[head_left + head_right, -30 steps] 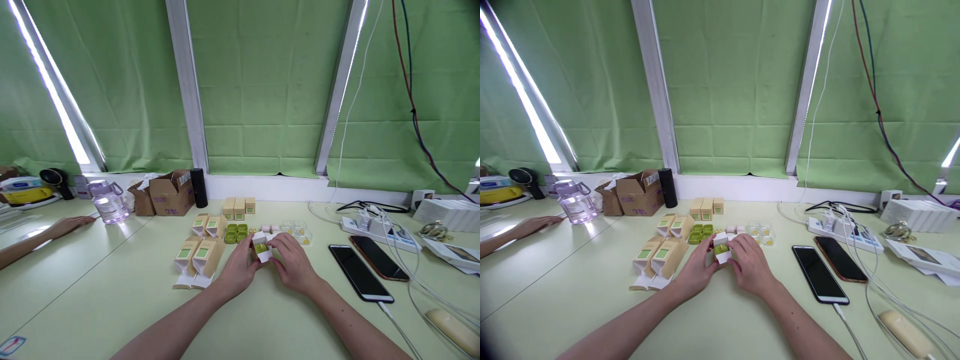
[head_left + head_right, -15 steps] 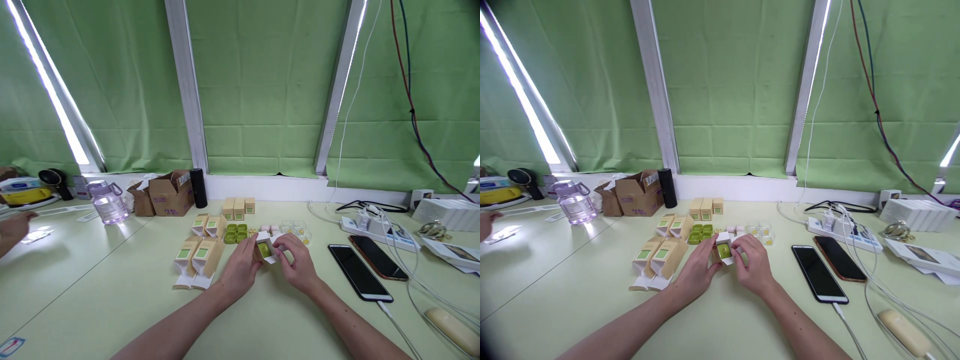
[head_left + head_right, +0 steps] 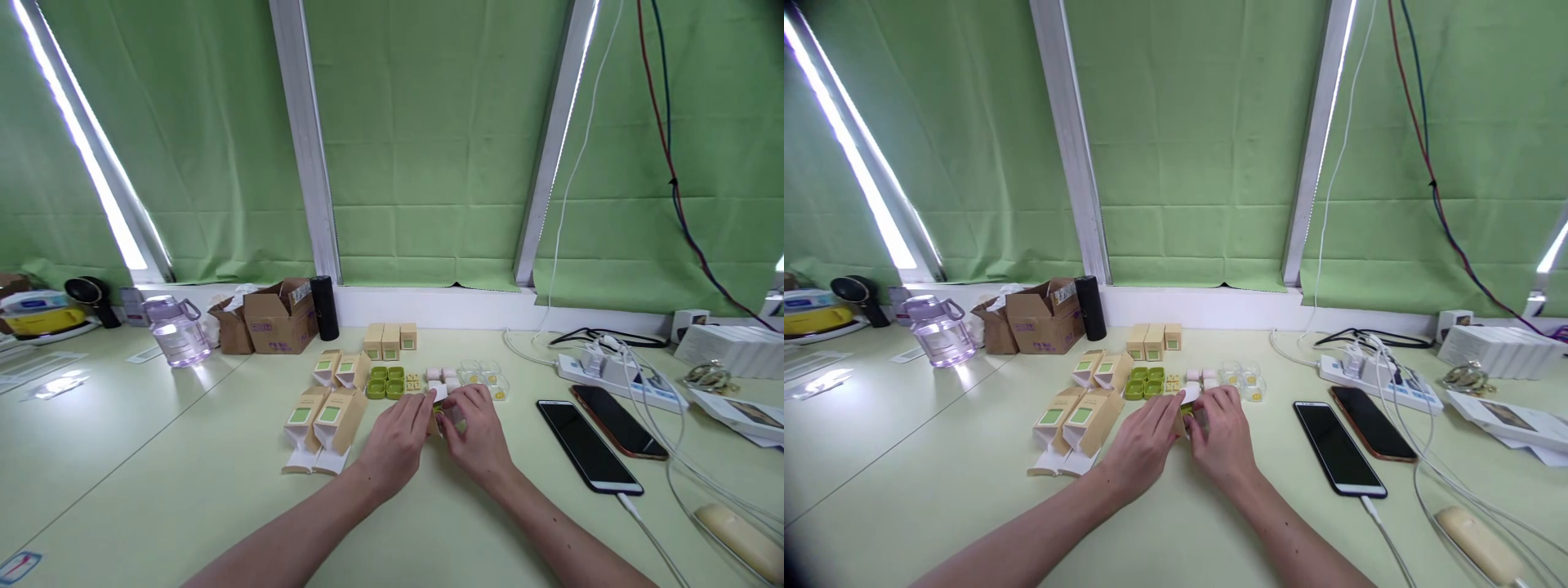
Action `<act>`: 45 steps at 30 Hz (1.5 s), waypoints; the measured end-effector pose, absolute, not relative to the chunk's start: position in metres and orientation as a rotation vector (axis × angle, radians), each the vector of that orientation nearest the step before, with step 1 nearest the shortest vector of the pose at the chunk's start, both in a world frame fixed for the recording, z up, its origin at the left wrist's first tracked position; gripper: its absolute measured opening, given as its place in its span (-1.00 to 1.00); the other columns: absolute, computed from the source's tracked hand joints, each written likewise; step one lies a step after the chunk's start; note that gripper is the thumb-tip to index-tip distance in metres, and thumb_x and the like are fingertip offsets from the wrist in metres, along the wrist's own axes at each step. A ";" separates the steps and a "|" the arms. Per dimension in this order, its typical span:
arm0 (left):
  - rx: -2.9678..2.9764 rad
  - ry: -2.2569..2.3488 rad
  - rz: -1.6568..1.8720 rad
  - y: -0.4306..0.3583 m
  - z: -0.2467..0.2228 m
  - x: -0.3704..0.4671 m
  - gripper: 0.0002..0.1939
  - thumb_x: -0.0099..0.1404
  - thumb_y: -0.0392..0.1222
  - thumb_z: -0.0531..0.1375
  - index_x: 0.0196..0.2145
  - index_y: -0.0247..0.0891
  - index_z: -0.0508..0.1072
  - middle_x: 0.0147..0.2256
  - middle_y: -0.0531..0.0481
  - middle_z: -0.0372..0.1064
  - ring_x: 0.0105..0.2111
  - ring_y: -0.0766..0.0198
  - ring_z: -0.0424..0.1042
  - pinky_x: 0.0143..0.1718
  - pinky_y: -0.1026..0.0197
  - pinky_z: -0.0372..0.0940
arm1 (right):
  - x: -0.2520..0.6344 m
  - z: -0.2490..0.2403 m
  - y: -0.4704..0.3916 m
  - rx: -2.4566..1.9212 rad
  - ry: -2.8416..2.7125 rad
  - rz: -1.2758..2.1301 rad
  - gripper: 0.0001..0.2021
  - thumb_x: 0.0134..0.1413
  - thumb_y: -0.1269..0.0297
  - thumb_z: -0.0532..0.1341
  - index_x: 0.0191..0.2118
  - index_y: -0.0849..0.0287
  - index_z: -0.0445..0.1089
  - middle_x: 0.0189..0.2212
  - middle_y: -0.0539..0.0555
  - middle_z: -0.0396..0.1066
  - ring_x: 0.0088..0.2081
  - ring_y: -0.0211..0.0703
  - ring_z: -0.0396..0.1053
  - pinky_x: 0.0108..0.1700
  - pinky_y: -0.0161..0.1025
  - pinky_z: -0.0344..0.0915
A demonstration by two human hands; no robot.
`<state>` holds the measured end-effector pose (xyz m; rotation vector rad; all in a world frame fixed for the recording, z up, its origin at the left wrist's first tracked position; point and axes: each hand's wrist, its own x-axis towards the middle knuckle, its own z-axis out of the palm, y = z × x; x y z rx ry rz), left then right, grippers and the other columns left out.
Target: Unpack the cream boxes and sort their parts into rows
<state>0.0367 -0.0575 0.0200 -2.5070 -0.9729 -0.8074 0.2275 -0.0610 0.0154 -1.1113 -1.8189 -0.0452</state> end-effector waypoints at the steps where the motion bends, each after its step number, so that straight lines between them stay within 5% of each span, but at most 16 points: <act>1: -2.500 -0.969 -0.797 -0.058 0.020 0.037 -0.29 0.38 -0.50 0.01 0.42 -0.37 -0.07 0.04 -0.31 0.44 0.01 -0.02 0.47 -0.06 -0.02 0.46 | 0.227 0.015 -0.061 -1.127 -1.821 -0.045 -0.93 0.16 0.40 0.24 -0.26 0.08 0.40 -0.27 0.13 0.42 -0.13 0.09 0.30 -0.08 0.01 0.36; 10: -2.451 -0.988 -0.755 -0.059 0.023 0.037 -0.31 0.38 -0.49 0.01 0.42 -0.39 -0.06 0.05 -0.32 0.44 0.01 -0.02 0.47 -0.10 0.02 0.44 | 0.222 0.010 -0.056 -1.194 -1.742 0.128 -0.89 0.20 0.39 0.18 -0.36 0.08 0.33 -0.28 0.12 0.38 -0.18 0.03 0.30 -0.14 -0.06 0.33; 21: -2.373 -1.045 -0.796 -0.054 0.027 0.032 -0.32 0.42 -0.41 0.04 0.43 -0.35 -0.04 0.04 -0.31 0.44 0.00 -0.03 0.46 -0.12 0.02 0.43 | 0.226 0.013 -0.056 -1.072 -1.411 0.607 -0.78 0.31 0.05 0.16 -0.24 0.08 0.36 -0.15 0.10 0.48 -0.18 -0.05 0.41 -0.14 -0.14 0.36; 28: -2.349 -1.101 -0.816 -0.053 0.029 0.029 -0.31 0.41 -0.40 0.06 0.43 -0.33 -0.03 0.04 -0.30 0.45 0.00 -0.03 0.46 -0.16 0.04 0.43 | 0.231 0.004 -0.047 -1.050 -1.224 0.751 -0.63 0.23 -0.17 0.22 -0.25 0.07 0.34 -0.35 0.03 0.46 -0.34 -0.11 0.36 -0.28 -0.20 0.33; 33: -2.338 -1.101 -0.824 -0.051 0.027 0.029 -0.30 0.40 -0.41 0.06 0.43 -0.32 -0.04 0.05 -0.29 0.44 0.01 -0.04 0.46 -0.13 0.02 0.42 | 0.233 0.012 -0.051 -0.934 -1.240 0.814 -0.62 0.21 -0.17 0.24 -0.23 0.08 0.36 -0.17 0.13 0.53 -0.23 -0.07 0.42 -0.20 -0.17 0.37; 36: -2.332 -1.077 -0.812 -0.051 0.026 0.029 -0.29 0.39 -0.45 0.03 0.43 -0.32 -0.04 0.05 -0.29 0.44 0.01 -0.05 0.45 -0.12 0.01 0.42 | 0.233 0.021 -0.057 -0.842 -1.281 0.976 -0.61 0.16 -0.16 0.29 -0.32 0.07 0.31 -0.06 0.17 0.55 -0.31 -0.11 0.40 -0.32 -0.21 0.35; 40: -2.356 -1.004 -0.809 -0.054 0.028 0.032 -0.33 0.40 -0.46 -0.01 0.42 -0.35 -0.02 0.03 -0.31 0.44 0.00 -0.04 0.45 -0.10 0.00 0.41 | 0.228 0.027 -0.060 -0.814 -1.276 1.268 -0.53 -0.07 -0.14 0.42 -0.47 0.08 0.23 -0.29 0.09 0.56 -0.52 -0.22 0.30 -0.54 -0.28 0.25; 45: -2.441 -0.929 -0.779 -0.059 0.034 0.034 -0.35 0.41 -0.42 -0.02 0.42 -0.36 -0.01 0.02 -0.31 0.43 -0.04 -0.01 0.45 -0.10 0.02 0.41 | 0.219 0.026 -0.060 -0.848 -1.308 1.508 -0.52 -0.21 -0.13 0.49 -0.49 0.08 0.26 -0.62 -0.10 0.33 -0.63 -0.25 0.26 -0.61 -0.29 0.28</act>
